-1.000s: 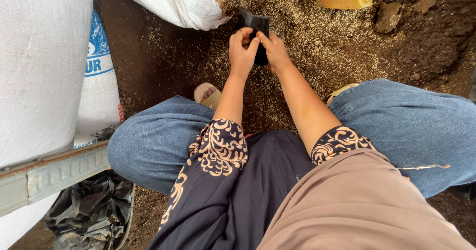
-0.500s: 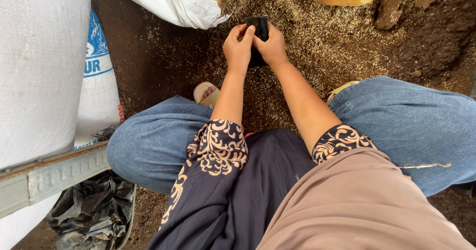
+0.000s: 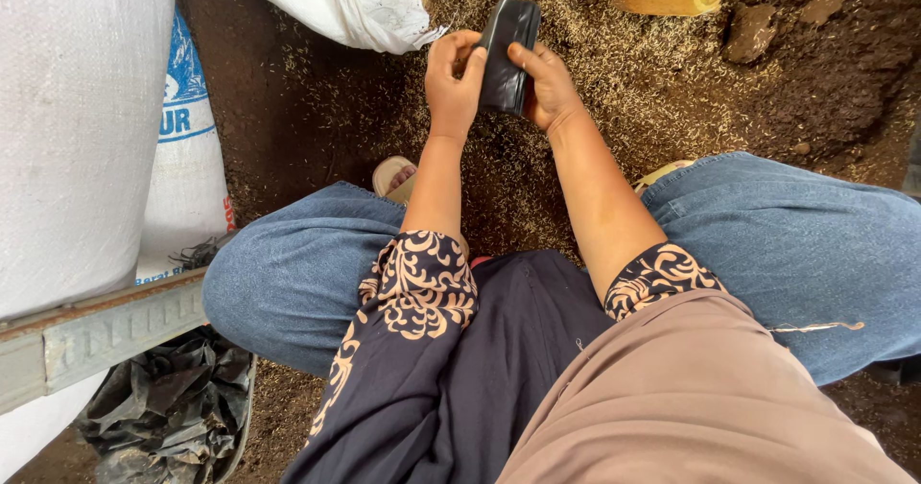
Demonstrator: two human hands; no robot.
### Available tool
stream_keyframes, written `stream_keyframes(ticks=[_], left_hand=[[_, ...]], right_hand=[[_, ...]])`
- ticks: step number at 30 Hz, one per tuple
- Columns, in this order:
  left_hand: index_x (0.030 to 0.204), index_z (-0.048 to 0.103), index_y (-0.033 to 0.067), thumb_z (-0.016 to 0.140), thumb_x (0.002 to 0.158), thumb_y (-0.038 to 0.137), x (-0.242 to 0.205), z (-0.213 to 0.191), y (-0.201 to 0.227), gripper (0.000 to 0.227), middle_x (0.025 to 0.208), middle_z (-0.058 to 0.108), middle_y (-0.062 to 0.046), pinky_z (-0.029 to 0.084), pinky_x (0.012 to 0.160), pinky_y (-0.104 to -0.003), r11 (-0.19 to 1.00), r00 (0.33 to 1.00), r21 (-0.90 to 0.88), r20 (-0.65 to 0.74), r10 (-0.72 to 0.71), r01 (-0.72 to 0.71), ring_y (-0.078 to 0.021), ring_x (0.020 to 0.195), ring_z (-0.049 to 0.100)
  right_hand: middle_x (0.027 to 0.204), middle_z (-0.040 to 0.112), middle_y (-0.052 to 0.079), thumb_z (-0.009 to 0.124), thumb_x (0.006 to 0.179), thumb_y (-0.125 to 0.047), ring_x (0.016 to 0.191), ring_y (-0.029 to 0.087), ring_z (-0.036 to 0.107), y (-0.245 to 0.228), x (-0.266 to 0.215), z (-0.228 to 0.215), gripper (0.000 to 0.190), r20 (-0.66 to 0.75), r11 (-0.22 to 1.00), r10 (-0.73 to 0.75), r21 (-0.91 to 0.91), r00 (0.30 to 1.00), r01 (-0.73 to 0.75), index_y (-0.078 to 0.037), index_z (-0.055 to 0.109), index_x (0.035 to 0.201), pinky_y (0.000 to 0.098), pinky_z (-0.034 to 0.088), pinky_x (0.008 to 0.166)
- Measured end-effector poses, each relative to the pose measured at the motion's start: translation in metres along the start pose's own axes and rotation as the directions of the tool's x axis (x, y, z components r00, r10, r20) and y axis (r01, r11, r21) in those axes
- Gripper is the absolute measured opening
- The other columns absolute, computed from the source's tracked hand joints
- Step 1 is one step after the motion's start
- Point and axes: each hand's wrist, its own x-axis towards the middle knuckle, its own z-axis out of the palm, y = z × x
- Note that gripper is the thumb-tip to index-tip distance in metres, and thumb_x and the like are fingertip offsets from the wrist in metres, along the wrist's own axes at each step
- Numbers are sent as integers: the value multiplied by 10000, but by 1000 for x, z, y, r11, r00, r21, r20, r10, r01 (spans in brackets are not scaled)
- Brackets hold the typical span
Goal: The person scoops grains from a large pile on the floor using a scoop and fills black plastic bags. They repeatedly open bags, fill them with grains, and set them aside.
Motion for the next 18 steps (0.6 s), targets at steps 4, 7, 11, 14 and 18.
stream_keyframes(ticks=[4, 7, 11, 14, 18], left_hand=[[1176, 741, 130, 932, 764, 248, 1, -9, 31, 469, 1214, 613, -79, 506, 1027, -382, 959, 959, 189, 226, 169, -213, -254, 1167, 592], [1208, 715, 140, 930, 733, 312, 1, -4, 47, 549, 1297, 525, -95, 561, 985, -375, 959, 934, 164, 315, 171, -231, -258, 1163, 603], [1195, 749, 154, 928, 783, 304, 1, 5, 50, 474, 1362, 553, -78, 570, 1030, -386, 950, 925, 187, 337, 177, -250, -241, 1183, 639], [1180, 753, 147, 924, 788, 289, 1, 11, 46, 450, 1375, 556, -83, 565, 1031, -388, 970, 933, 161, 341, 117, -181, -249, 1204, 647], [1162, 765, 123, 895, 839, 240, -2, 12, 44, 367, 1389, 555, -94, 547, 1046, -393, 984, 939, 114, 330, 96, -140, -259, 1221, 648]], right_hand=[[1016, 748, 92, 813, 920, -234, 876, 213, 755, -14, 10, -4, 347, -95, 997, -61, 30, 994, 64, -36, 639, 1145, 392, 649, 820], [1039, 753, 73, 799, 919, -252, 904, 188, 759, -24, 11, -6, 359, -97, 990, -133, 32, 986, 137, -38, 653, 1168, 356, 650, 836], [1023, 740, 82, 799, 942, -271, 885, 184, 734, -28, 7, -6, 363, -43, 979, -183, 86, 982, 186, -26, 668, 1176, 351, 636, 819], [1019, 740, 66, 797, 923, -281, 889, 177, 736, -31, 5, -9, 369, -52, 976, -196, 81, 979, 200, -40, 679, 1176, 351, 632, 810], [1015, 745, 65, 813, 905, -293, 892, 174, 741, -30, 6, -13, 370, -96, 980, -184, 54, 978, 190, -46, 681, 1146, 340, 629, 798]])
